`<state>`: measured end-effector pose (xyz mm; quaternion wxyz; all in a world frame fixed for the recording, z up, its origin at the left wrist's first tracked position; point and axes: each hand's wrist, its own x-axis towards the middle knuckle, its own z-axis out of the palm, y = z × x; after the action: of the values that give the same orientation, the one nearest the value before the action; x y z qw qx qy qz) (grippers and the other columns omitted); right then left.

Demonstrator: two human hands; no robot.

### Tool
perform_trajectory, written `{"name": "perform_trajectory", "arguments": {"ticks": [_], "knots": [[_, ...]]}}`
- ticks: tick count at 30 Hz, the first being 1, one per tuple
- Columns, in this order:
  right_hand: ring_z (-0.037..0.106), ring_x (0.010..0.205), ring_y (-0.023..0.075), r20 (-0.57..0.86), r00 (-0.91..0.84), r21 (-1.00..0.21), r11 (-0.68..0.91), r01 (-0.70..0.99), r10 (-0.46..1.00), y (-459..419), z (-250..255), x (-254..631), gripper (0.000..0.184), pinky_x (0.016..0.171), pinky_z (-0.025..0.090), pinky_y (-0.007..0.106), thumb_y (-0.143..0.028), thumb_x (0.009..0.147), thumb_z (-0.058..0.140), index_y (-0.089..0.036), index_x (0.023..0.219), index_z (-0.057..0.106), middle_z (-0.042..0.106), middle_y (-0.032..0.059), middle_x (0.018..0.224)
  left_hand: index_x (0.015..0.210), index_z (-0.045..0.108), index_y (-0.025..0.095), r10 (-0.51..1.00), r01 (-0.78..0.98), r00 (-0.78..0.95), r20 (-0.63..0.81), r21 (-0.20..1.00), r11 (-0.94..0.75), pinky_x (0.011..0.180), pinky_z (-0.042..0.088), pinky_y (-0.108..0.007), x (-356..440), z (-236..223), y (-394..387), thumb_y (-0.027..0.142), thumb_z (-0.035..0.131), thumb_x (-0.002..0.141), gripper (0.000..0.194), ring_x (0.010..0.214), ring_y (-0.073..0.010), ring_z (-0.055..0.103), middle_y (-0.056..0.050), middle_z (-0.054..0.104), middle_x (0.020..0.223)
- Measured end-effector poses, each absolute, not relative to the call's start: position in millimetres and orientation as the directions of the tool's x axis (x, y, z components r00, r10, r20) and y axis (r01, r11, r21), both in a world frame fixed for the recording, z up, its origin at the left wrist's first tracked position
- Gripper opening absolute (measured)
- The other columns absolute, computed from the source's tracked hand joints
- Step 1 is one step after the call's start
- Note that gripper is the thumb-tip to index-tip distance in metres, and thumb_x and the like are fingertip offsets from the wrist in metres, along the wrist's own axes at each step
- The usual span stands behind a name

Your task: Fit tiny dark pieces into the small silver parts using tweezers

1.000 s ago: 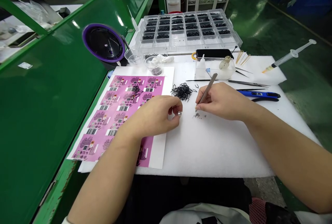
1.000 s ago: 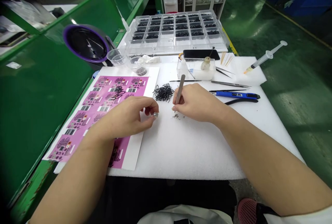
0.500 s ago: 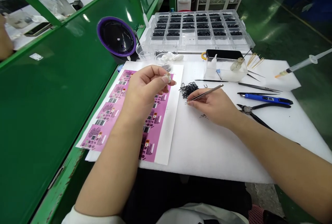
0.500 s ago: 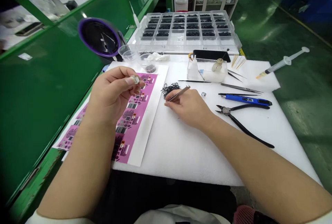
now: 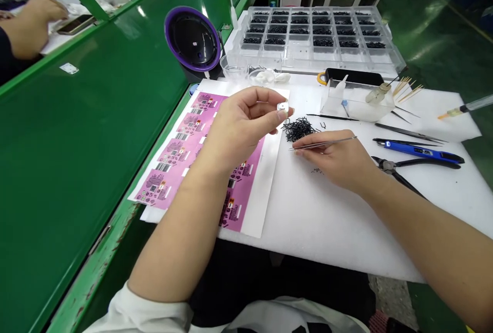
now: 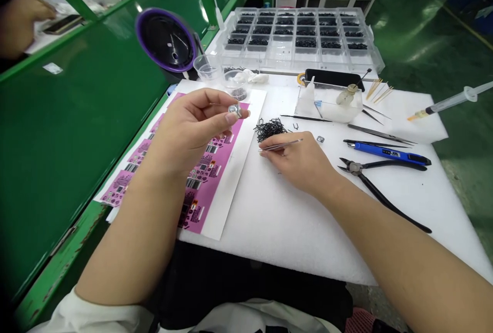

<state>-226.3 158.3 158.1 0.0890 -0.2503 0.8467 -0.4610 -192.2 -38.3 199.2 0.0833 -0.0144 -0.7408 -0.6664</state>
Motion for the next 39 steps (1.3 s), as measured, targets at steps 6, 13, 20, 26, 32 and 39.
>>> {"name": "perform_trajectory", "arguments": {"ticks": [6,13,20,26,32,39], "knots": [[0.072,0.079,0.0187,0.061,-0.866,-0.809,0.484,-0.335,-0.497,159,158,-226,0.013,0.075,0.058,0.031,-0.025,0.082,0.068,-0.024,0.091,0.077,0.077,-0.0015,0.089,0.089,0.065,0.018,-0.082,0.149,-0.984,0.156,0.984,0.095,0.065,0.055,-0.023,-191,200,-38,0.016,0.073,0.079,0.013,0.094,-0.0192,0.071,-0.001,0.074,0.092],[0.071,0.076,0.0175,0.056,-0.874,-0.788,0.517,-0.335,-0.482,157,160,-226,0.011,0.071,0.057,0.03,-0.027,0.082,0.069,-0.025,0.09,0.077,0.077,-0.0018,0.087,0.09,0.065,0.018,-0.037,0.121,-0.992,0.125,0.988,0.095,0.063,0.054,-0.024,-190,197,-37,0.015,0.07,0.08,0.012,0.076,-0.0139,0.068,0.001,0.072,0.077],[0.07,0.072,0.0166,0.097,-0.866,-0.77,0.514,-0.378,-0.491,157,156,-227,0.01,0.067,0.057,0.029,-0.026,0.082,0.07,-0.027,0.089,0.077,0.077,-0.0029,0.085,0.092,0.062,0.019,-0.018,0.118,-0.992,0.121,0.984,0.133,0.064,0.052,-0.027,-191,196,-38,0.018,0.069,0.08,0.014,0.077,-0.0155,0.068,0.0,0.069,0.075],[0.072,0.075,0.018,0.159,-0.856,-0.746,0.508,-0.431,-0.492,158,161,-227,0.011,0.071,0.058,0.031,-0.023,0.083,0.068,-0.025,0.088,0.077,0.077,-0.002,0.086,0.095,0.066,0.02,-0.037,0.049,-0.997,0.073,0.892,0.449,0.057,0.045,-0.027,-193,189,-40,0.023,0.066,0.081,0.015,0.067,-0.0134,0.062,0.0,0.068,0.076],[0.07,0.076,0.0166,0.394,-0.841,-0.716,0.451,-0.534,-0.37,169,181,-216,0.011,0.067,0.058,0.028,-0.019,0.084,0.069,-0.024,0.092,0.074,0.075,-0.0009,0.086,0.096,0.069,0.021,0.099,0.026,-0.995,-0.027,0.867,0.498,0.056,0.042,-0.026,-192,187,-33,0.024,0.063,0.082,0.015,0.066,-0.0122,0.059,0.001,0.067,0.076],[0.071,0.086,0.0191,0.423,-0.83,-0.804,0.273,-0.529,-0.364,166,178,-210,0.01,0.075,0.06,0.033,-0.018,0.086,0.068,-0.025,0.093,0.068,0.073,0.0012,0.094,0.102,0.069,0.018,0.242,0.056,-0.968,-0.062,0.89,0.453,0.071,0.049,-0.03,-190,189,-27,0.022,0.059,0.084,0.021,0.078,-0.0154,0.063,-0.001,0.069,0.083]]}}
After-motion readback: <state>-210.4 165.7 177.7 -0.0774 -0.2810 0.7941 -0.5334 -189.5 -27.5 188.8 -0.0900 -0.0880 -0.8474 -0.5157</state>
